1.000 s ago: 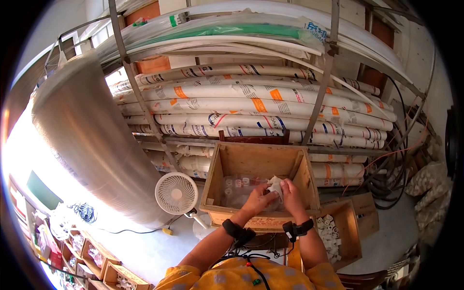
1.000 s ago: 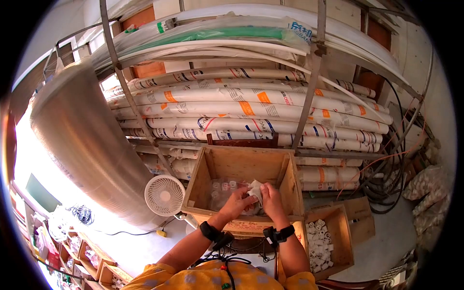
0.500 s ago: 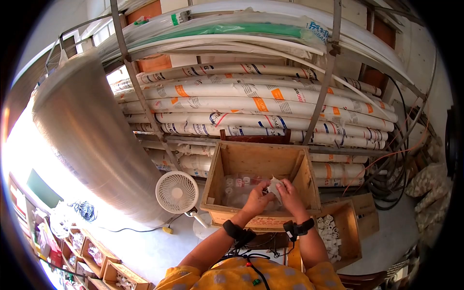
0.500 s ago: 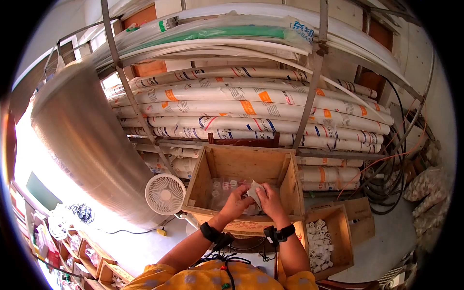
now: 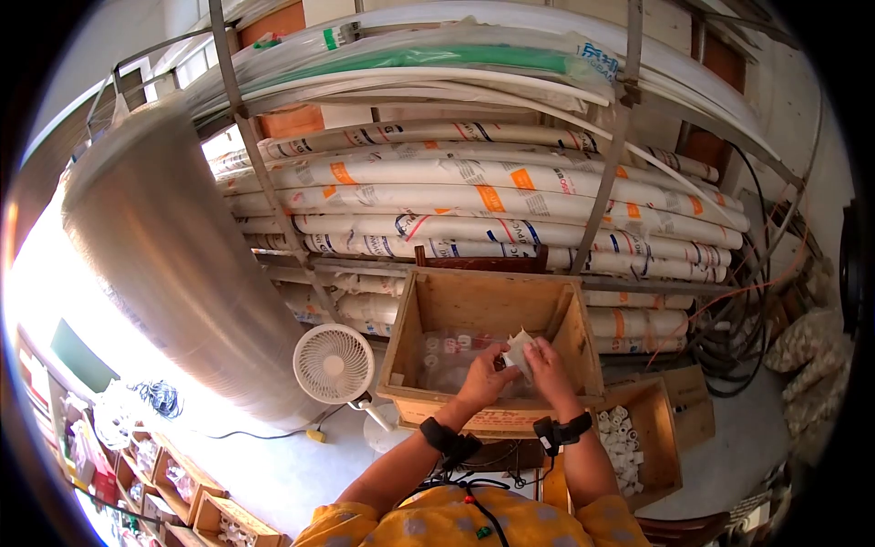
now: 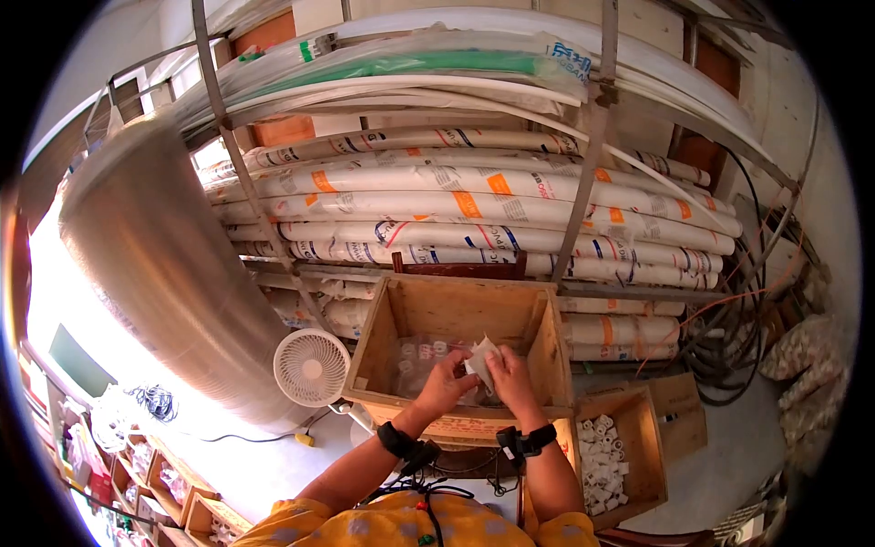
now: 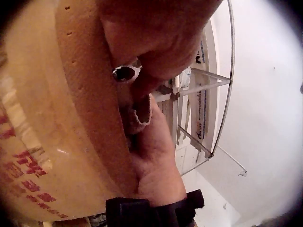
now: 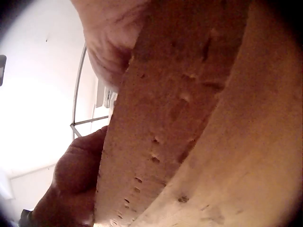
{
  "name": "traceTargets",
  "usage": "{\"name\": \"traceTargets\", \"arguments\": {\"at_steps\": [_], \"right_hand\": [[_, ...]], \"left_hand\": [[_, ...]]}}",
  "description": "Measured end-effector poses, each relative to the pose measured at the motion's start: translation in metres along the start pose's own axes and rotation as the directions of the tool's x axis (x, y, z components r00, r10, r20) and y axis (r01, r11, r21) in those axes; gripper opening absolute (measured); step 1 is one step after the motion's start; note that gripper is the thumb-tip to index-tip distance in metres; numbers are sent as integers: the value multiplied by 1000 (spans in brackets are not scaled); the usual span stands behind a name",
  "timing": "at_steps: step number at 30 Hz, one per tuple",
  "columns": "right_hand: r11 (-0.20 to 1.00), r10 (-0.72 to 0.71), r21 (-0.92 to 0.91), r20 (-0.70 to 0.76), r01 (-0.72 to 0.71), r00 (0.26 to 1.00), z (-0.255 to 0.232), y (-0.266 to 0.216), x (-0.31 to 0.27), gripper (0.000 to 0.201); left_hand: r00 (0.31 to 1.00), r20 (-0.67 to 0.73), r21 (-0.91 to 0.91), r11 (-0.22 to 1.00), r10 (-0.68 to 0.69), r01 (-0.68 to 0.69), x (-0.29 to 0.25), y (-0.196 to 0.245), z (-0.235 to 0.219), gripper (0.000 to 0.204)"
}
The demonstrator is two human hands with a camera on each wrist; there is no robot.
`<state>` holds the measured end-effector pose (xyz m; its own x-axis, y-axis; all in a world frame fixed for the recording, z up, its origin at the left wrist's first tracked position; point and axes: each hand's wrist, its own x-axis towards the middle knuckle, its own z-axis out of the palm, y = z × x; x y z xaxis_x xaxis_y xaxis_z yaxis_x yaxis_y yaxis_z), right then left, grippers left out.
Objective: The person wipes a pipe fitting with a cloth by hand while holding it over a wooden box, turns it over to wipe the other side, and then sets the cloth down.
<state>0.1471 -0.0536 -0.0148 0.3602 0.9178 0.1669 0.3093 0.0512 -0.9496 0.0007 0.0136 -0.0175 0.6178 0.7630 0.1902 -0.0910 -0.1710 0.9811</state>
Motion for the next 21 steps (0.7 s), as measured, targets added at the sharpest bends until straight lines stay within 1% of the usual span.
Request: {"name": "traceTargets", "arguments": {"at_steps": [1,4,7,10,13,16,19,21], "right_hand": [[1000,-12,11,10,12,1000,1,-5,-1,40],[999,-37,20,27,37,999,7,-21,-5,36],[998,-51,-24,21,51,999,6,-31,-8,34],[995,-70,-74,5,70,998,3,-29,-9,33],[992,-89,-97,-37,85,995,3,-24,-9,31],[990,-104,-102,-78,95,992,5,-27,-9,31],[985,-126,-132,-99,112,987,5,-15,-5,32],[984,-149,-119,-115,135,982,5,-4,-1,33]], "left_hand": [[999,-31,-7,999,31,-31,1,-4,0,33],[999,-22,-96,994,45,-47,2,-9,0,36],[992,3,65,990,126,-126,3,-5,-2,37],[999,37,23,1000,21,-22,0,0,-2,37],[988,88,-33,991,-126,130,1,7,-1,35],[981,124,-60,986,-147,156,1,15,-2,34],[976,104,-40,979,-192,198,-1,21,-2,33],[981,102,-28,985,-164,168,-1,21,-3,33]]}}
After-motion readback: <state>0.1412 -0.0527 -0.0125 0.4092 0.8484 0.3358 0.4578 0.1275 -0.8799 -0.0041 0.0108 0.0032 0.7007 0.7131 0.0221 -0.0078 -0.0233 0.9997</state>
